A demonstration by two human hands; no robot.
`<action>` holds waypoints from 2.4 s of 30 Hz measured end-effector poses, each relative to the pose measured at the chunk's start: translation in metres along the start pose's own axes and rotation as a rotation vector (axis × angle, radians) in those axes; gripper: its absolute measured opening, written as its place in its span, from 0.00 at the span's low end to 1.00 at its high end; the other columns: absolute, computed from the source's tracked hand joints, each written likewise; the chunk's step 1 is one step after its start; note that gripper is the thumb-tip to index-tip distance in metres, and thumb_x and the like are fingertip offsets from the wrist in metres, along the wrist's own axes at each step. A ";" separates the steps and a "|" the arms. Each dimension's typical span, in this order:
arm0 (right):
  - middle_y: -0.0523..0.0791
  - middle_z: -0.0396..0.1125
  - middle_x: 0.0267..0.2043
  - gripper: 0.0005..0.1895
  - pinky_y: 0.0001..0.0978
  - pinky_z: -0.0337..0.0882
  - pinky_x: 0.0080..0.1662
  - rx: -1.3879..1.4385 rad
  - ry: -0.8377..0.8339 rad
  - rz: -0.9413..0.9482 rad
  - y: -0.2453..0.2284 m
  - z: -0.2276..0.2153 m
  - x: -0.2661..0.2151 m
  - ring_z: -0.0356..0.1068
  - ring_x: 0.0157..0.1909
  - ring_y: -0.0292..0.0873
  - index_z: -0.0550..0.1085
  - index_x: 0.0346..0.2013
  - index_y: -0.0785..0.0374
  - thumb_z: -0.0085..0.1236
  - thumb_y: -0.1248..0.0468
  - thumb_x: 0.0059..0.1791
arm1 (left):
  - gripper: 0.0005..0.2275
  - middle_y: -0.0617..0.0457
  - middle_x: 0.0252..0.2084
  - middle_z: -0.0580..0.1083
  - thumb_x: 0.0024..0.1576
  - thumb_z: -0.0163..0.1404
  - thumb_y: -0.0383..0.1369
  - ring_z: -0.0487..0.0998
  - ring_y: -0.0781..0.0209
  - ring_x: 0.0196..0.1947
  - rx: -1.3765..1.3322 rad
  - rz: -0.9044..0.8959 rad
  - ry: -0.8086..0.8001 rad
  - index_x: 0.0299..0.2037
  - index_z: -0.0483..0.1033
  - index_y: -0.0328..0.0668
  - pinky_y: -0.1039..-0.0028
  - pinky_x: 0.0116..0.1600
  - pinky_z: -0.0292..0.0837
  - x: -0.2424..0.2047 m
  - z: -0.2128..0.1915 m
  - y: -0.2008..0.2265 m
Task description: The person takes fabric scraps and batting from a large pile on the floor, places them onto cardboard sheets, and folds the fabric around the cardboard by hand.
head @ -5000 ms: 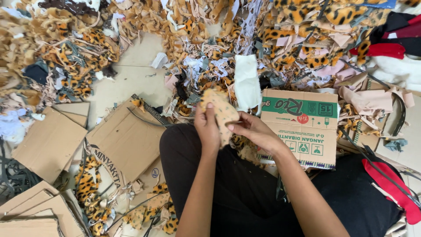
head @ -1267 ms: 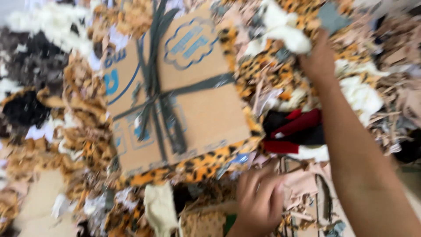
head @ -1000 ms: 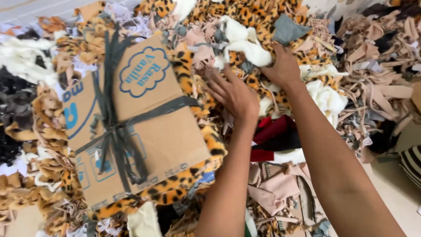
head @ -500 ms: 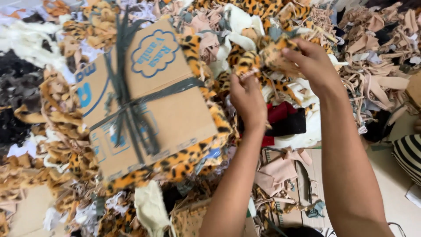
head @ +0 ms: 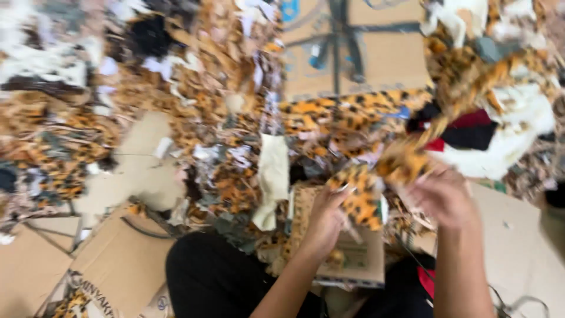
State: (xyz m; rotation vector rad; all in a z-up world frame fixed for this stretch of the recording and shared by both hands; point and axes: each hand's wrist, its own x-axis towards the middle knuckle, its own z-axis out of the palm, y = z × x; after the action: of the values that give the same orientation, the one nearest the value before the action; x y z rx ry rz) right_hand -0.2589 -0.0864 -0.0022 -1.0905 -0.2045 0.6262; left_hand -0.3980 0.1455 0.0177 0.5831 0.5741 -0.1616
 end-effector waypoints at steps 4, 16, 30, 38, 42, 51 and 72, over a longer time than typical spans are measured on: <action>0.58 0.70 0.53 0.26 0.47 0.73 0.58 -0.290 0.055 -0.006 0.073 0.149 -0.002 0.72 0.56 0.49 0.74 0.56 0.74 0.60 0.82 0.42 | 0.07 0.57 0.35 0.76 0.54 0.54 0.24 0.78 0.66 0.35 0.032 0.276 0.218 0.41 0.77 0.43 0.79 0.42 0.72 -0.024 -0.089 0.012; 0.52 0.66 0.66 0.15 0.44 0.64 0.65 -0.365 -0.046 0.345 0.180 0.259 -0.060 0.66 0.67 0.52 0.80 0.50 0.66 0.65 0.65 0.49 | 0.15 0.49 0.53 0.65 0.66 0.42 0.34 0.70 0.48 0.58 0.833 0.519 0.634 0.62 0.69 0.43 0.54 0.58 0.67 -0.110 -0.175 0.058; 0.54 0.69 0.60 0.21 0.51 0.67 0.60 -0.615 -0.030 0.422 0.170 0.243 -0.122 0.70 0.60 0.55 0.78 0.54 0.61 0.62 0.60 0.46 | 0.16 0.45 0.40 0.79 0.65 0.48 0.32 0.82 0.62 0.32 0.319 0.012 0.053 0.59 0.72 0.30 0.76 0.36 0.79 -0.050 -0.218 0.004; 0.55 0.67 0.54 0.21 0.49 0.70 0.53 -0.410 0.169 0.405 0.205 0.254 -0.042 0.68 0.56 0.56 0.74 0.53 0.64 0.54 0.59 0.47 | 0.19 0.44 0.32 0.77 0.67 0.47 0.32 0.77 0.61 0.21 0.316 0.047 0.068 0.64 0.65 0.26 0.72 0.26 0.73 -0.081 -0.232 0.004; 0.44 0.65 0.54 0.26 0.41 0.73 0.56 -0.371 0.036 0.188 0.185 0.279 -0.012 0.66 0.53 0.42 0.74 0.57 0.56 0.51 0.70 0.44 | 0.28 0.37 0.43 0.76 0.65 0.43 0.29 0.83 0.53 0.36 0.519 0.047 0.131 0.71 0.46 0.19 0.63 0.38 0.80 -0.085 -0.227 0.019; 0.51 0.71 0.59 0.22 0.48 0.74 0.54 -0.846 0.057 0.308 0.190 0.262 -0.005 0.75 0.54 0.51 0.75 0.59 0.54 0.56 0.59 0.50 | 0.29 0.37 0.60 0.63 0.52 0.52 0.22 0.66 0.35 0.62 1.385 0.664 1.024 0.66 0.59 0.33 0.48 0.65 0.62 -0.025 -0.270 0.093; 0.47 0.76 0.34 0.08 0.38 0.77 0.46 -0.683 0.119 -0.073 0.166 0.267 -0.085 0.75 0.43 0.42 0.79 0.40 0.62 0.57 0.75 0.50 | 0.18 0.34 0.55 0.68 0.62 0.52 0.37 0.73 0.33 0.58 0.916 0.501 0.224 0.58 0.67 0.34 0.49 0.57 0.70 -0.150 -0.118 0.053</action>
State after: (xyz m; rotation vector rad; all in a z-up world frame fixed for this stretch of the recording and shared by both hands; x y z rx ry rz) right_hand -0.5105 0.1203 -0.0116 -1.7632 -0.3682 0.4277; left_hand -0.5618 0.2535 0.0453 1.6291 0.5347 0.1349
